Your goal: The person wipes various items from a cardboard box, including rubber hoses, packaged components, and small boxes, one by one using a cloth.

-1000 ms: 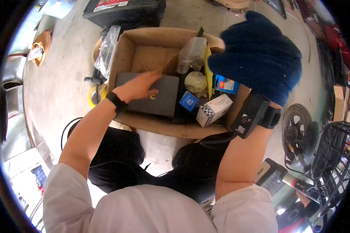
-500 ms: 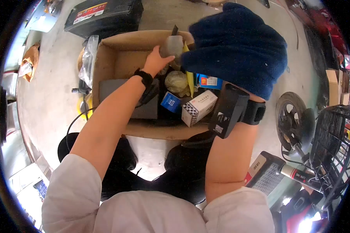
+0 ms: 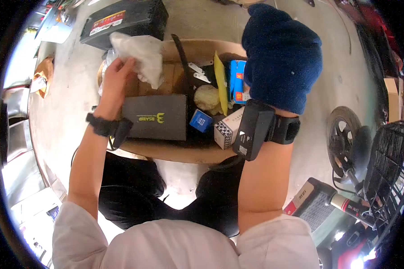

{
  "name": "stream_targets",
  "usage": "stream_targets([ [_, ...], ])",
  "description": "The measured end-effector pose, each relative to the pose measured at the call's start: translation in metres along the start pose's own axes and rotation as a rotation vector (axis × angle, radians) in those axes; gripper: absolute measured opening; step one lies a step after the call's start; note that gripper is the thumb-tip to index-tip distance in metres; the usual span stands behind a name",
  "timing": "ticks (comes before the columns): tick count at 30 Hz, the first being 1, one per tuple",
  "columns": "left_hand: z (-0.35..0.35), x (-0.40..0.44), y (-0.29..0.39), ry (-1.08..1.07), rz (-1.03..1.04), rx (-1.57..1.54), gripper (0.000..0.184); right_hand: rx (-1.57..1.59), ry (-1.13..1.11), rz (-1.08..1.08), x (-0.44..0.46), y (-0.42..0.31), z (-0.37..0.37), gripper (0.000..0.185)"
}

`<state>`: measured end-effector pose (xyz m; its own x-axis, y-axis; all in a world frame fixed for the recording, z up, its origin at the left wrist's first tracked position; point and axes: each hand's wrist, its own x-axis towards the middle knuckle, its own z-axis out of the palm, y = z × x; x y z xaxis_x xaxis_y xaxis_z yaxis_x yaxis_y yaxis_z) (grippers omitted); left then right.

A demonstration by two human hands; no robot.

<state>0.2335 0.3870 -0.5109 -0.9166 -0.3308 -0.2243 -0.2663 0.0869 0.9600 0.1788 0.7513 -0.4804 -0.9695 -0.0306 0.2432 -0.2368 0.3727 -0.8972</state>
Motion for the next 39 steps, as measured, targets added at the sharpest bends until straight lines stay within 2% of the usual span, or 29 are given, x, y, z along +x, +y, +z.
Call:
stream_targets([
  [1, -0.014, -0.009, 0.012, -0.037, -0.097, -0.195, 0.024, 0.005, -0.015, -0.015, 0.001, -0.003, 0.009, 0.054],
  [4, -0.041, -0.021, 0.025, -0.066, -0.119, -0.513, 0.034, 0.009, -0.079, -0.075, -0.004, -0.016, 0.042, 0.056],
  [7, -0.074, -0.015, 0.006, -0.273, 0.116, -0.544, 0.040, -0.009, -0.150, -0.170, -0.013, -0.030, 0.083, 0.057],
  [8, -0.079, -0.014, 0.009, -0.359, 0.136, -0.656, 0.042, -0.024, -0.168, -0.217, -0.017, -0.036, 0.097, 0.057],
  [9, -0.082, -0.013, 0.015, -0.450, 0.148, -0.767, 0.043, -0.057, -0.178, -0.280, -0.022, -0.041, 0.111, 0.058],
  [11, -0.077, -0.017, 0.025, -0.670, 0.006, -1.216, 0.044, -0.153, -0.192, -0.416, -0.035, -0.049, 0.136, 0.058],
  [14, -0.082, -0.023, 0.011, -0.675, -0.089, -1.248, 0.041, -0.218, -0.198, -0.520, -0.052, -0.056, 0.166, 0.059],
  [17, -0.081, -0.027, -0.001, -0.558, -0.292, -1.374, 0.041, 0.120, -0.262, -0.386, -0.060, -0.065, 0.177, 0.059],
  [20, -0.082, -0.022, 0.001, -0.665, -0.213, -1.239, 0.038, 0.065, -0.326, -0.443, -0.054, -0.084, 0.170, 0.064],
  [22, -0.071, -0.029, 0.021, -0.233, -0.224, -0.946, 0.041, -0.009, -0.212, -0.558, -0.052, -0.090, 0.165, 0.067],
  [23, -0.064, -0.034, 0.029, -0.023, -0.226, -0.792, 0.044, -0.129, -0.187, -0.544, -0.052, -0.098, 0.160, 0.065],
  [24, -0.059, -0.037, 0.032, 0.060, -0.222, -0.834, 0.047, -0.250, -0.161, -0.526, -0.052, -0.106, 0.154, 0.064],
  [26, -0.049, -0.045, 0.035, 0.229, -0.219, -0.914, 0.055, -0.506, -0.021, -0.499, -0.049, -0.099, 0.158, 0.048],
  [28, -0.027, -0.064, 0.040, 0.160, -0.091, -0.949, 0.059, -0.785, 0.093, -0.391, -0.044, -0.075, 0.174, 0.036],
  [29, -0.016, -0.072, 0.043, 0.127, -0.028, -0.966, 0.062, -0.772, 0.092, -0.386, -0.044, -0.070, 0.177, 0.032],
  [30, -0.005, -0.078, 0.047, 0.113, -0.079, -0.842, 0.059, -0.758, 0.090, -0.380, -0.044, -0.067, 0.179, 0.028],
  [31, 0.006, -0.082, 0.053, 0.101, -0.128, -0.718, 0.056, -0.577, 0.039, -0.452, -0.048, -0.066, 0.174, 0.025],
  [32, 0.010, -0.084, 0.056, 0.089, -0.176, -0.593, 0.053, -0.413, -0.013, -0.435, -0.051, -0.070, 0.173, 0.022],
  [33, 0.006, -0.082, 0.054, 0.039, -0.128, -0.555, 0.051, -0.249, -0.061, -0.415, -0.054, -0.074, 0.172, 0.020],
  [35, -0.004, -0.071, 0.051, -0.063, -0.032, -0.476, 0.047, 0.052, -0.146, -0.216, -0.061, -0.084, 0.178, 0.019],
  [36, -0.005, -0.062, 0.055, 0.012, -0.275, -0.720, 0.037, 0.210, -0.169, -0.120, -0.065, -0.087, 0.181, 0.020],
  [39, 0.001, -0.060, 0.041, 0.055, -0.107, -0.538, 0.033, 0.736, -0.204, 0.128, -0.080, -0.089, 0.195, 0.026],
])
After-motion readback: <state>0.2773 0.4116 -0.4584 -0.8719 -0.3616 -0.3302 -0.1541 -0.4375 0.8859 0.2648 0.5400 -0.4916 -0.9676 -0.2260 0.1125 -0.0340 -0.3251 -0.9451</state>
